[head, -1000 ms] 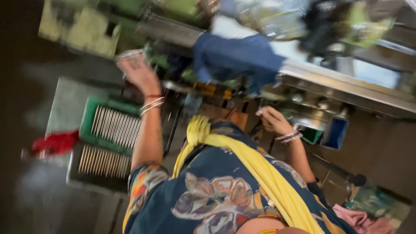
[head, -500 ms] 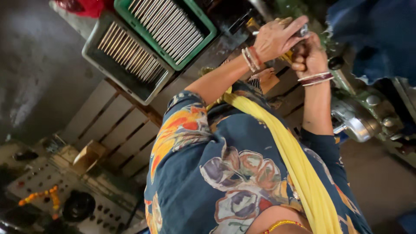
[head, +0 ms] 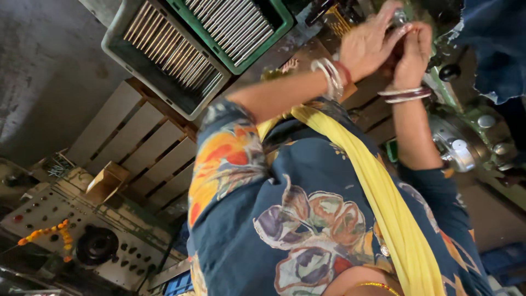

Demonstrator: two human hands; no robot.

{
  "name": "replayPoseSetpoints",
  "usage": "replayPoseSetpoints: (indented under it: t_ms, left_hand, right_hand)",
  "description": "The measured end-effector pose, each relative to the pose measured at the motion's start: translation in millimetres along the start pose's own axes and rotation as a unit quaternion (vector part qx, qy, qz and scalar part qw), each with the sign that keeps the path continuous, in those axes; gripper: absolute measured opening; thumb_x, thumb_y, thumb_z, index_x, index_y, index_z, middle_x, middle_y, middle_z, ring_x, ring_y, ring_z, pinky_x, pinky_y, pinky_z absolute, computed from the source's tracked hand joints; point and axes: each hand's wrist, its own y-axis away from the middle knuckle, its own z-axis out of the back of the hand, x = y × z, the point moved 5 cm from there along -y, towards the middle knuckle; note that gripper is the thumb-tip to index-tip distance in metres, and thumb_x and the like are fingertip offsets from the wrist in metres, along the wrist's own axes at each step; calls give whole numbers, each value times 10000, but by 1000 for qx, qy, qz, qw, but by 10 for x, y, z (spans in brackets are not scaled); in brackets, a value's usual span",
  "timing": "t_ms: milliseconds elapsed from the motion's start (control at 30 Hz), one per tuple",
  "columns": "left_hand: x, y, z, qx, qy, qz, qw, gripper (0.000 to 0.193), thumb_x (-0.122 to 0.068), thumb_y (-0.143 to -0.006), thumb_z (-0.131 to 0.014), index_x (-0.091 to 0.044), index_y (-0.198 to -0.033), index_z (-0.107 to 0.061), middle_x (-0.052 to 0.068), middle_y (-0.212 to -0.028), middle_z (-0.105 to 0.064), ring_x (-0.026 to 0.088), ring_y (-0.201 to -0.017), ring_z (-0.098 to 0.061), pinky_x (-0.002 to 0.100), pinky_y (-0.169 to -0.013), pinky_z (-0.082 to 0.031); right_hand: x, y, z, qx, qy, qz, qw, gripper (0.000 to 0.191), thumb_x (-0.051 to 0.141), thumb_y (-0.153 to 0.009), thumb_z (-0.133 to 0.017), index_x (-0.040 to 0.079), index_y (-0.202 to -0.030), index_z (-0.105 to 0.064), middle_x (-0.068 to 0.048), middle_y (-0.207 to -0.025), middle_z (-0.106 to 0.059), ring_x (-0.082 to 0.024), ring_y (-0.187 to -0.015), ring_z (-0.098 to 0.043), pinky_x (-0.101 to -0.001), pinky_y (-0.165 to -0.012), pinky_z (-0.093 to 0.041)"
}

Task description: The person repeatedly picks up metal rods from a green tray, inserts them into a machine, operates a lever to process them, and places the finished rods into a second tray. The cycle repeats continuously throughout the clip.

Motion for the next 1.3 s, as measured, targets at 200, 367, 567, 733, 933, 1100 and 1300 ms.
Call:
replayPoseSetpoints:
  t_ms: [200,367,567,733,933,1100,1300]
  left_hand:
    - [450,397,-110,-68,63,141,986,386,-385,-969,-607,-115,-1234,-529,132,-994,-717,337,-868,-739,448,-706,-597]
    - [1693,752,847,-107,-263,117,952,373,-47,-859,-622,-89,-1230,-608,170,-1079,-664,335,-999,-632,444,-875,-530]
    - [2246,1164,1158,-133,-222,183,948,279,-50,-815,-586,-136,-1014,-763,134,-1047,-698,377,-992,-663,455,-753,-566]
    - [2201,1258,1241,-145,-162,184,959,179,-110,-864,-669,-148,-1006,-772,149,-948,-722,399,-901,-673,517,-733,-549]
    - [2487,1452,1605,-147,-152,247,946,110,-215,-960,-688,-134,-988,-757,166,-916,-730,389,-889,-690,491,-796,-557]
    - [2982,2102,2489,-333,-345,229,847,330,-29,-843,-606,-78,-1160,-681,170,-1176,-686,367,-1087,-647,462,-927,-563]
    - [3476,2079,2618,-116,-403,280,864,292,-28,-950,-582,-70,-1223,-680,229,-1229,-652,424,-1085,-625,471,-813,-571]
  right_hand:
    - [-339,-128,139,-101,-36,73,991,131,227,-1180,-617,122,-1121,-565,18,-768,-431,-110,-576,-339,-275,-453,-268]
    - [-254,184,575,-168,-69,-72,981,172,330,-1138,-600,171,-1116,-536,20,-720,-382,-106,-532,-313,-272,-446,-234]
    - [-302,417,948,-151,-75,-115,979,216,376,-1157,-598,173,-1122,-536,34,-703,-298,-88,-544,-270,-258,-462,-218]
    - [-462,347,1003,-134,-91,-128,978,250,397,-1142,-630,162,-1116,-548,32,-698,-294,-91,-542,-272,-260,-468,-219]
    - [-402,206,1025,-154,-79,-135,976,249,384,-1146,-684,163,-1152,-567,32,-730,-313,-92,-568,-268,-258,-487,-214]
    - [-401,212,1101,-196,-92,-139,966,217,356,-1143,-683,179,-1140,-559,18,-732,-341,-106,-560,-285,-273,-486,-233]
    - [-364,283,1041,-130,-35,-148,980,242,401,-1164,-626,180,-1119,-538,38,-729,-297,-78,-562,-246,-245,-475,-189]
